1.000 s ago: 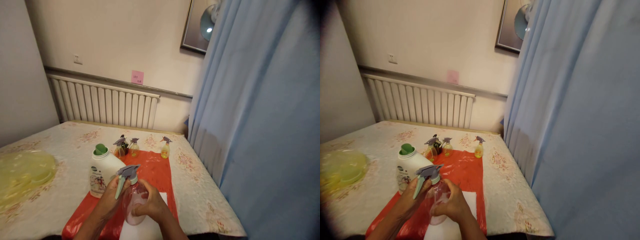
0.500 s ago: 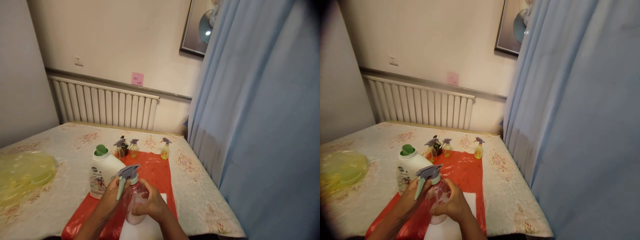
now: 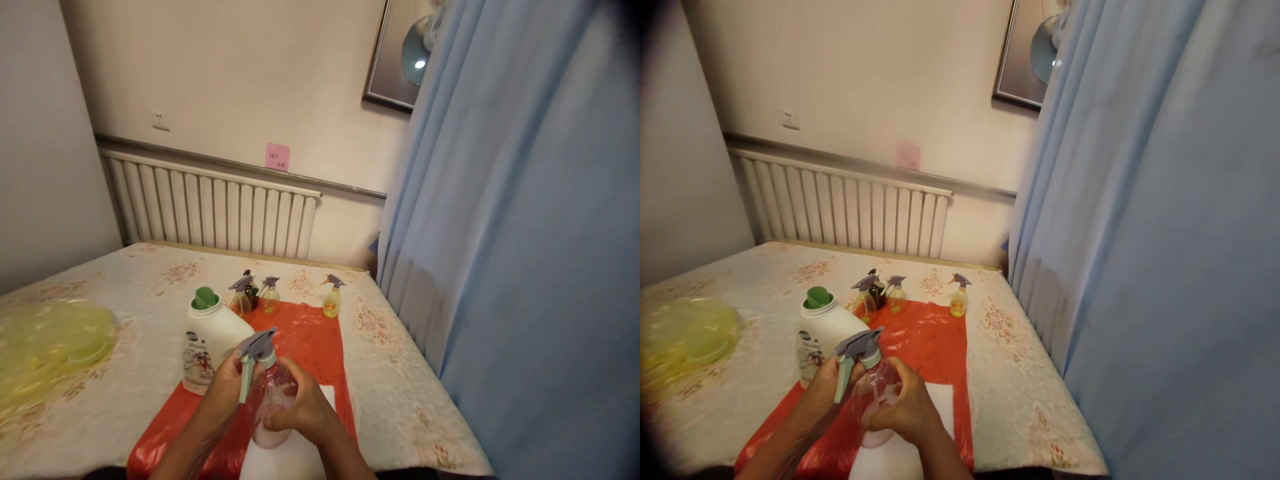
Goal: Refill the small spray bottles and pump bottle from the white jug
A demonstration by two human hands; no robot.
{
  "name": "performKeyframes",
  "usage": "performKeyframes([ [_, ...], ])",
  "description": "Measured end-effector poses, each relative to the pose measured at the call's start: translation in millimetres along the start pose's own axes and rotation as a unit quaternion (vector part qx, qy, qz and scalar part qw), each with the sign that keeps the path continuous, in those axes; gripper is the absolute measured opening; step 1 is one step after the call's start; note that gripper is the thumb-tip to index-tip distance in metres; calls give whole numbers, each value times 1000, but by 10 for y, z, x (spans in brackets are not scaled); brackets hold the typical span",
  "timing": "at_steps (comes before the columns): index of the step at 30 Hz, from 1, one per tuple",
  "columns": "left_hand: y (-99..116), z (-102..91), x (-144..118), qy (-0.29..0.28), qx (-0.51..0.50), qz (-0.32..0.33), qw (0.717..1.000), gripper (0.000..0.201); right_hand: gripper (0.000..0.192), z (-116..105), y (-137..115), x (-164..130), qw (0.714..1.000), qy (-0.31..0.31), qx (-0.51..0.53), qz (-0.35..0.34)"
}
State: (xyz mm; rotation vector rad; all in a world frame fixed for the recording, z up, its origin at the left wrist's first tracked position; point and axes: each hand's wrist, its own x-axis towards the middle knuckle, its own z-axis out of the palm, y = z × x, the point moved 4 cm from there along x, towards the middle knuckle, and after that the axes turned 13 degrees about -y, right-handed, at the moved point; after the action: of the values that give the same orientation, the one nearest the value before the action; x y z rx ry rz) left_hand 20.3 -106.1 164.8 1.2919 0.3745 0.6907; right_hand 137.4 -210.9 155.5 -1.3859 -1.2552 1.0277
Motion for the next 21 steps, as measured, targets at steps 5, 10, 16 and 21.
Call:
performKeyframes([
  [5,-12,28,5,-27,-16,-13,999,41,88,-15,45,8,1000,8,-8,9],
  [10,-102,-31,36,-22,-2,-14,1000,43,88,-22,104,22,1000,4,-5,1],
  [16,-124,-37,36,-36,-11,-12,999,34,92,-31,160,30,1000,6,0,14],
  [21,-108,-37,40,-26,-14,-16,999,23,90,-31,122,11,1000,4,3,17],
])
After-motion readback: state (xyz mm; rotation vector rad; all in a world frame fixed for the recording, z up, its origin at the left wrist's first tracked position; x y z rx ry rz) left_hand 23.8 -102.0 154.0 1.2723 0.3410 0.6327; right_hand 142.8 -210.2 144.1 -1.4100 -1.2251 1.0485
